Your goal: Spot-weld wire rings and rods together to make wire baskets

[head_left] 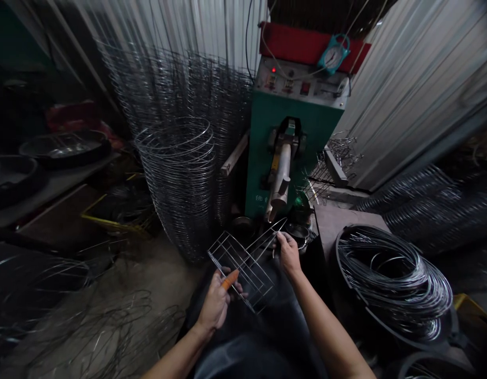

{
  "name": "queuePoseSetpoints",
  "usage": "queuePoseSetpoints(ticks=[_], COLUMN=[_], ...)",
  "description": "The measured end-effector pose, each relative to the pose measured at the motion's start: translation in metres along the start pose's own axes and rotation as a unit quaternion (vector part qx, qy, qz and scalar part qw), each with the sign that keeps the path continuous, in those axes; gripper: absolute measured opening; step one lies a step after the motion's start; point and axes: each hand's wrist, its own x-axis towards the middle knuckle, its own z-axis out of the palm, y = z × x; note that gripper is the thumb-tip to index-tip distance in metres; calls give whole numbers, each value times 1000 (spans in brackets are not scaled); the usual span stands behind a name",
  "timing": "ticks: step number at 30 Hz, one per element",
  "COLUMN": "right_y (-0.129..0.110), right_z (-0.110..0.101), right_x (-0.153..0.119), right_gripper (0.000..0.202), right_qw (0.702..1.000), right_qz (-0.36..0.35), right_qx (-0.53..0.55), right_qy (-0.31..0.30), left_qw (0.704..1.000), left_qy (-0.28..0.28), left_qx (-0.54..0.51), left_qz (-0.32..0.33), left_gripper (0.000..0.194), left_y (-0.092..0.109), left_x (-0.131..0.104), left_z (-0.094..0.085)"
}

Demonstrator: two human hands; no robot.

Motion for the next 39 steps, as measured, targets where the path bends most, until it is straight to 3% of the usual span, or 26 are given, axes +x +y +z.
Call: queuePoseSetpoints(ticks=[7, 15, 18, 22, 24, 27, 33, 39], right_y=[2, 2, -8, -15, -11, 0, 4, 7], right_z=[7, 7, -6, -30, -37, -39, -32, -28], right_x=[17, 29, 12, -36, -56, -67, -59, -64], right_gripper=[26, 28, 33, 40, 38, 39, 39, 40], right_qw=[999, 999, 998, 970, 955, 953, 957, 971], right_qz=[1, 21, 58, 103, 101, 80, 40, 76], right_qx=[22, 22, -24, -140, -179, -196, -210, -133], right_qy=[25, 21, -17, -168, -213, -215, -198, -183], left_qw=[1000, 1000, 1000, 999, 998, 998, 998, 997], left_qy=[4, 16, 15, 21, 25, 24, 24, 14], left_qx=[8, 24, 11, -1, -5, -12, -7, 8], left_qz=[13, 1, 12, 40, 56, 58, 62, 70], left_gripper=[44, 42, 43, 44, 43, 41, 37, 38], left_y=[6, 23, 21, 12, 7, 4, 8, 13], left_x=[14, 9, 8, 10, 13, 15, 16, 19], left_z=[4, 16, 17, 18, 17, 16, 15, 15])
